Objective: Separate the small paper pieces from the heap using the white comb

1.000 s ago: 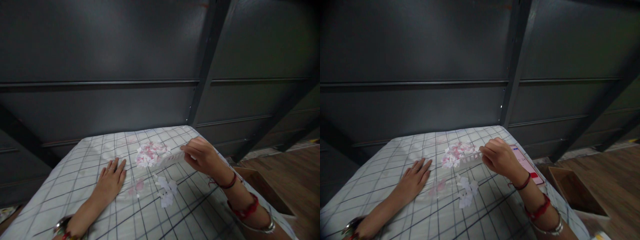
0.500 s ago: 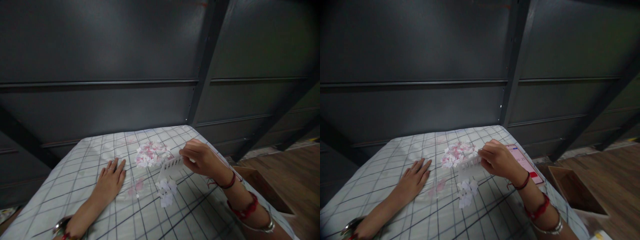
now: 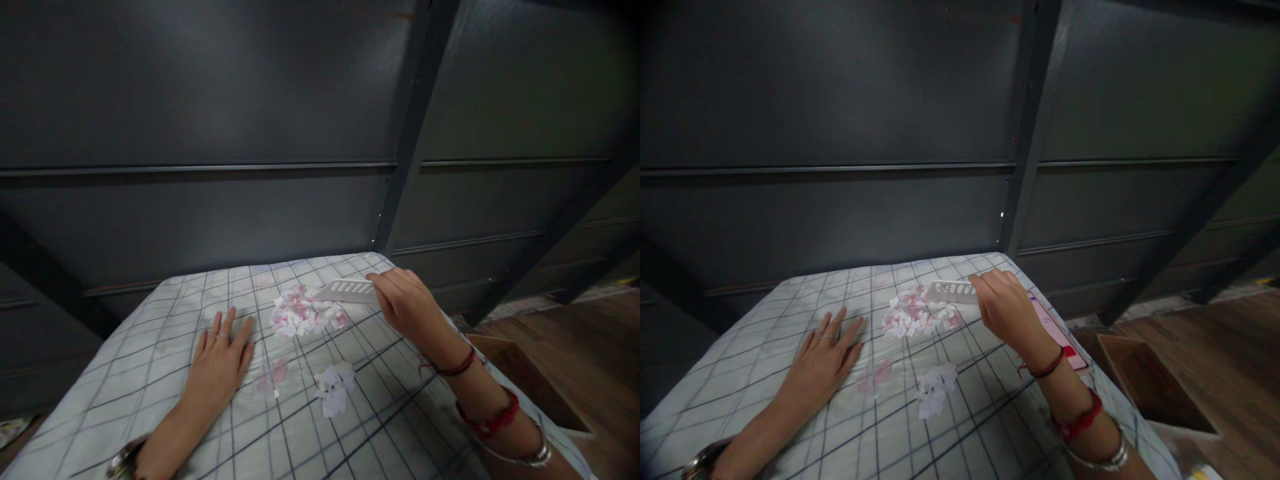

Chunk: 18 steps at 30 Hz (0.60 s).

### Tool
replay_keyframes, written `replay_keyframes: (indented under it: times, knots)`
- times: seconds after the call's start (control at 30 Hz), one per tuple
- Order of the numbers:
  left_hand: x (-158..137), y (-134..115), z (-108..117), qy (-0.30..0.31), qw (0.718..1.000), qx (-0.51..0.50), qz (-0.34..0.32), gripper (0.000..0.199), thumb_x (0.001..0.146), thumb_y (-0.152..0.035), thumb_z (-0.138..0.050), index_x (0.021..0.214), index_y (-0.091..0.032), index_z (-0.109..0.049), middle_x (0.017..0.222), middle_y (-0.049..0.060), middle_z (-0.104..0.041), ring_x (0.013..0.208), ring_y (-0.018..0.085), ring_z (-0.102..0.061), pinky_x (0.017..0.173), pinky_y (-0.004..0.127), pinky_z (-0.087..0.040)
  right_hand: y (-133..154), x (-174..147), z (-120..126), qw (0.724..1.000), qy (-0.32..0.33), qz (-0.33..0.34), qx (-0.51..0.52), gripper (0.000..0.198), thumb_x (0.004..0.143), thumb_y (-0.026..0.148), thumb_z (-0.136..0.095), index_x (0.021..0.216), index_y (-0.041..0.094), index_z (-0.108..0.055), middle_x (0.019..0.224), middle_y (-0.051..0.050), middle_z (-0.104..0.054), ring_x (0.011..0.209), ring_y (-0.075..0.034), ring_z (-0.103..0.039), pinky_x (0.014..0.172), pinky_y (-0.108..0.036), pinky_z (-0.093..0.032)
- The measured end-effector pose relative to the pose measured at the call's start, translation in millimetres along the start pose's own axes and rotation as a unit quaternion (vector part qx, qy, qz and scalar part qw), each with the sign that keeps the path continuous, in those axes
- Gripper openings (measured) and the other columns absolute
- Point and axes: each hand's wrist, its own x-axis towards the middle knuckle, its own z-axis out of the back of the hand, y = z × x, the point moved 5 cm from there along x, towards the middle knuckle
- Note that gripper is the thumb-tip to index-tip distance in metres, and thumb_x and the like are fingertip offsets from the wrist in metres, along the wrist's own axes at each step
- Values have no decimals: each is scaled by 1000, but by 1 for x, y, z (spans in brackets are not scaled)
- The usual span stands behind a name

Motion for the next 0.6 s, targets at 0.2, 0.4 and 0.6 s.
replay_keyframes:
  times: [0.2,0.4,0.6]
  knots:
    - [3,-5,11,-60,991,-80,-89,36,90,-25,-36,116,-14,-59,124,16,-56,120,33,-46,94,50,-41,-22,-6,6,999,5,-14,-39,25,79,4,-41,92,12,-61,75,-8,-61,74,-21,-48,67,-32,-30]
    - [2,-14,21,-104,969,-157,-162,34,93,-25,-33,112,-15,-60,114,12,-62,111,25,-55,91,42,-47,-30,-9,9,996,33,-21,-75,22,76,3,-43,80,14,-61,68,-5,-57,69,-20,-46,65,-32,-28]
    - [-3,-32,34,-115,931,-225,-263,30,92,-19,-38,114,-17,-58,115,8,-62,111,21,-55,91,37,-48,-28,-11,6,998,69,-6,-1,24,75,1,-41,80,15,-60,71,-5,-58,71,-18,-48,67,-30,-30]
